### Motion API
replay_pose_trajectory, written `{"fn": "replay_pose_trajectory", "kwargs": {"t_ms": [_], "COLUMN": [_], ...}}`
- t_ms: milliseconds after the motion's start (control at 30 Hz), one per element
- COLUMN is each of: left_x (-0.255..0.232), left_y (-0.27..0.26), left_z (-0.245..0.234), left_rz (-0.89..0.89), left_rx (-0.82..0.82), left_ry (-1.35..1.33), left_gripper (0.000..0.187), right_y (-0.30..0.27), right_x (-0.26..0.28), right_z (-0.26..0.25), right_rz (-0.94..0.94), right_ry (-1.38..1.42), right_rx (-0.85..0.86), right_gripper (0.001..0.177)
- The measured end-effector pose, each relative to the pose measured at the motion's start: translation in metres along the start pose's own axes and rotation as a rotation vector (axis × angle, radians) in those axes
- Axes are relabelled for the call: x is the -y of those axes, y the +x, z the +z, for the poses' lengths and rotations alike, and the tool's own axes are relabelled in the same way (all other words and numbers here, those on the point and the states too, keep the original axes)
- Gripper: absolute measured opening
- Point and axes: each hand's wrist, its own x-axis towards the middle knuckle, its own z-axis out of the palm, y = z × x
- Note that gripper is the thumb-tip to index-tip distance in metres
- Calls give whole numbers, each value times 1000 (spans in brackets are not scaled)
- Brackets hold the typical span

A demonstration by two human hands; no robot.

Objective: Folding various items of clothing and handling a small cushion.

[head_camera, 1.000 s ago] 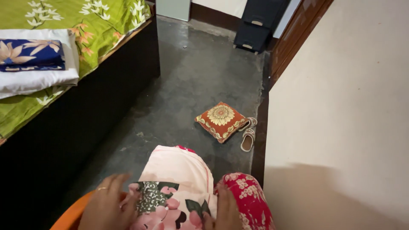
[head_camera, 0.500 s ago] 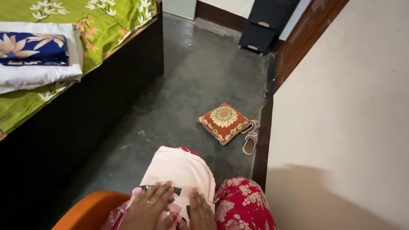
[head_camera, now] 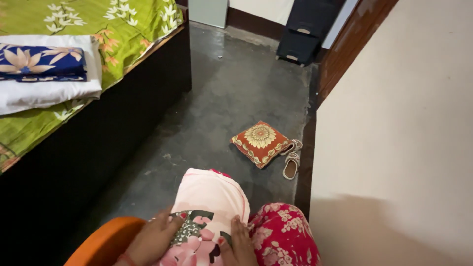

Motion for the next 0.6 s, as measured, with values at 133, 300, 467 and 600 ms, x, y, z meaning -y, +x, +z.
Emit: {"fn": "replay_pose_trajectory", "kwargs": {"t_ms": [133, 300, 467, 600], "left_x": [-48, -53, -30, -36], "left_y": [-30, -28, -12, -13], "left_z": [-32, -51, -31, -33], "left_rz": [61, 300, 162, -11], "left_rx": [-185, -266, -265, -225], "left_ry": [337, 34, -92, -95], "left_gripper": [52, 26, 20, 26], "right_y": [-1, 15, 10, 9], "right_x": [48, 96, 90, 80], "right_z": [-36, -75, -72, -64], "right_rz": [43, 149, -11, 23], "right_ry": [28, -146, -195, -70], "right_rx": [28, -51, 99, 148], "right_gripper": [73, 66, 69, 73]}}
